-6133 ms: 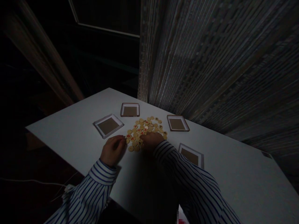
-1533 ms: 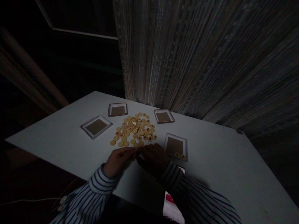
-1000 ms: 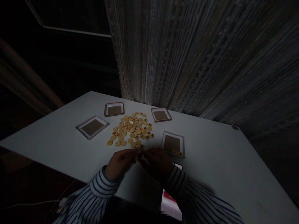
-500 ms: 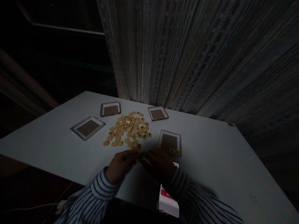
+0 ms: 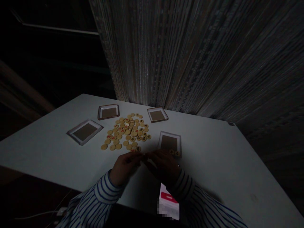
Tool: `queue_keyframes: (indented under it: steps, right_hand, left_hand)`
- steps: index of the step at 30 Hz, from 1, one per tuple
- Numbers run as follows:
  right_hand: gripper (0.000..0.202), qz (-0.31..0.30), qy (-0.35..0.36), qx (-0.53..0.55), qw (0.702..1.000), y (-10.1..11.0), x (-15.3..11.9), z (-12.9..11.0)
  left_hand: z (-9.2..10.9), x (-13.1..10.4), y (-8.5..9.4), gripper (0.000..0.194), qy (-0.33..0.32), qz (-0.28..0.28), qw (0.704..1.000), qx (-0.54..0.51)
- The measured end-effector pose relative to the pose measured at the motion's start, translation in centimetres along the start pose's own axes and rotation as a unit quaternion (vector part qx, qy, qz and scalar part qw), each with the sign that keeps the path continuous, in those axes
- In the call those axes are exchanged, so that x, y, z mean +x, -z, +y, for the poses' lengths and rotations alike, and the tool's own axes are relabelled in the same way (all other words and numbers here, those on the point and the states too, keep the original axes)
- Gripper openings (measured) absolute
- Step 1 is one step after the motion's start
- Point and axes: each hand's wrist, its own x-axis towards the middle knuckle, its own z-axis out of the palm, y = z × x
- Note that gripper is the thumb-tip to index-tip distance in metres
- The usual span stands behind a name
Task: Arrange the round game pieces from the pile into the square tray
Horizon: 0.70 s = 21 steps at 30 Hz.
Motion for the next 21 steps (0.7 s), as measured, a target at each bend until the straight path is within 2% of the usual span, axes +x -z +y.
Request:
queue_keyframes:
  steps: [9,21]
  right_hand:
    - [0.022,0.033,0.000,0.028,0.999,0.6,-0.4,0.7]
    - [0.021,0.051,-0.008,0.053,0.997,1.5,-0.9,1.7]
  left_hand:
    - [0.4,0.6,-1.0,0.023,-0.006,-0.012,1.000,0.022]
    - [1.0,1.2,-2.2,0.025,-0.022,-0.020,0.999,0.040]
